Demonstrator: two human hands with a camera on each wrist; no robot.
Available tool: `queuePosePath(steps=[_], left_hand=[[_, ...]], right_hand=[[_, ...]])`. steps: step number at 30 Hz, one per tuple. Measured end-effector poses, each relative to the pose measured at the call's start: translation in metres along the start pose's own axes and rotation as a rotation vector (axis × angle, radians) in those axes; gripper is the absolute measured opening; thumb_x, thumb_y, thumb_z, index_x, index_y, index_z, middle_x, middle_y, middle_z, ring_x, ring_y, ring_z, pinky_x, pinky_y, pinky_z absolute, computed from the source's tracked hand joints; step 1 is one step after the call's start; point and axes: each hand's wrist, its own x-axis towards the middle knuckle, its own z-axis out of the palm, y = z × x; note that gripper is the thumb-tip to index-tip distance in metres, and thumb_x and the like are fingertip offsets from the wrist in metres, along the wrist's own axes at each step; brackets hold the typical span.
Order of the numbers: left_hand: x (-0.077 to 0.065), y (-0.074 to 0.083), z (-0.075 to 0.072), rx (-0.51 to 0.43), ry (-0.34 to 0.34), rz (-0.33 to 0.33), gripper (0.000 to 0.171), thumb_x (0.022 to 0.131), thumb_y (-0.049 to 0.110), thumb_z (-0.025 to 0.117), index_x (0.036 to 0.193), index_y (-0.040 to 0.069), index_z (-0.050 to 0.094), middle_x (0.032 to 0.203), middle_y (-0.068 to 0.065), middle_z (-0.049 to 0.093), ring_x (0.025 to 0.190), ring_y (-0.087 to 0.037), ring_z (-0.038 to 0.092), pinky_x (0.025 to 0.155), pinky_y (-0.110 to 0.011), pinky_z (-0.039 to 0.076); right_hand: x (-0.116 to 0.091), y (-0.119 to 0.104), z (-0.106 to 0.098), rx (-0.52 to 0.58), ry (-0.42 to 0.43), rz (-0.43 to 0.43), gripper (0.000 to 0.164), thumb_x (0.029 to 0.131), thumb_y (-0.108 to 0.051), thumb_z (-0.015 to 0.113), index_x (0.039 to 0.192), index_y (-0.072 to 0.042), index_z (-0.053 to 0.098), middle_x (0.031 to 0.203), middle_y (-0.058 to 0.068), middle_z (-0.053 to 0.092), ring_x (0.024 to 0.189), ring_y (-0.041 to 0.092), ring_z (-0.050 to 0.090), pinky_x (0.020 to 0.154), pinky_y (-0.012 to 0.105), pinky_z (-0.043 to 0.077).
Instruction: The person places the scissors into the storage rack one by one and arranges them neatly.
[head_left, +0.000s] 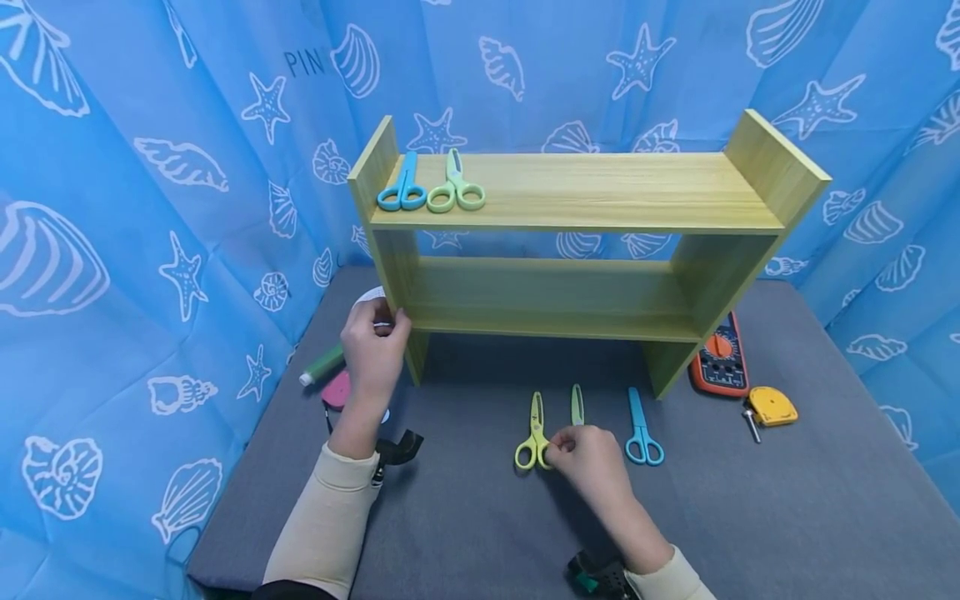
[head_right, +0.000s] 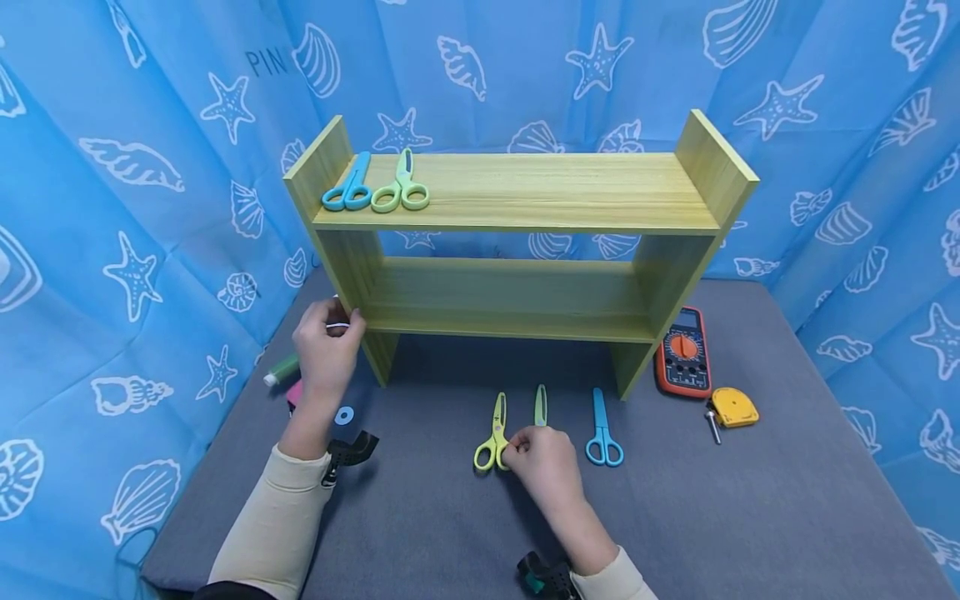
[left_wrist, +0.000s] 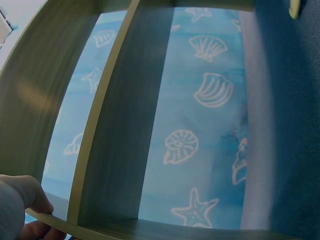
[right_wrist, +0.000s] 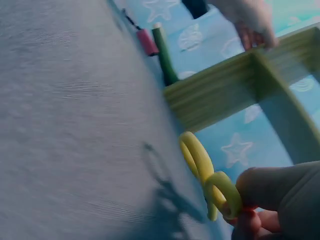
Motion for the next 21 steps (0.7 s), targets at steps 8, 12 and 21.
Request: queuePosePath(steps=[8, 12, 21], left_hand=[[0.001, -0.001, 0.001, 0.002, -0.001, -0.003, 0.015, 0.094, 0.010, 0.071, 0.103, -0.002, 0.069, 0.096, -0.013, 0.064, 0.084, -0.021, 0.064, 0.072, -0.043, 0.061], [0.001, 0.000, 0.000, -0.009, -0.006, -0.004, 0.015, 0.094, 0.009, 0.071, 0.104, -0.002, 0.069, 0.096, -0.013, 0.064, 0.084, -0.022, 0.064, 0.072, -0.044, 0.061], [0.000, 0.000, 0.000, 0.004, -0.002, -0.002, 0.015, 0.093, 0.007, 0.071, 0.103, -0.003, 0.068, 0.096, -0.014, 0.064, 0.085, -0.023, 0.065, 0.072, -0.044, 0.061]], right_hand=[[-0.008, -0.011, -0.037, 0.063, -0.046, 0.075, 0.009, 0.077, -0.005, 0.069, 0.076, -0.012, 0.075, 0.061, -0.006, 0.062, 0.052, 0.013, 0.051, 0.048, 0.027, 0.040], [-0.014, -0.019, -0.061, 0.090, -0.061, 0.099, 0.010, 0.078, -0.004, 0.068, 0.078, -0.011, 0.075, 0.063, -0.003, 0.061, 0.055, 0.014, 0.051, 0.051, 0.026, 0.040], [-0.027, -0.035, -0.112, 0.166, -0.119, 0.197, 0.015, 0.085, -0.009, 0.070, 0.098, -0.002, 0.075, 0.072, 0.004, 0.067, 0.056, 0.020, 0.054, 0.046, 0.030, 0.047]])
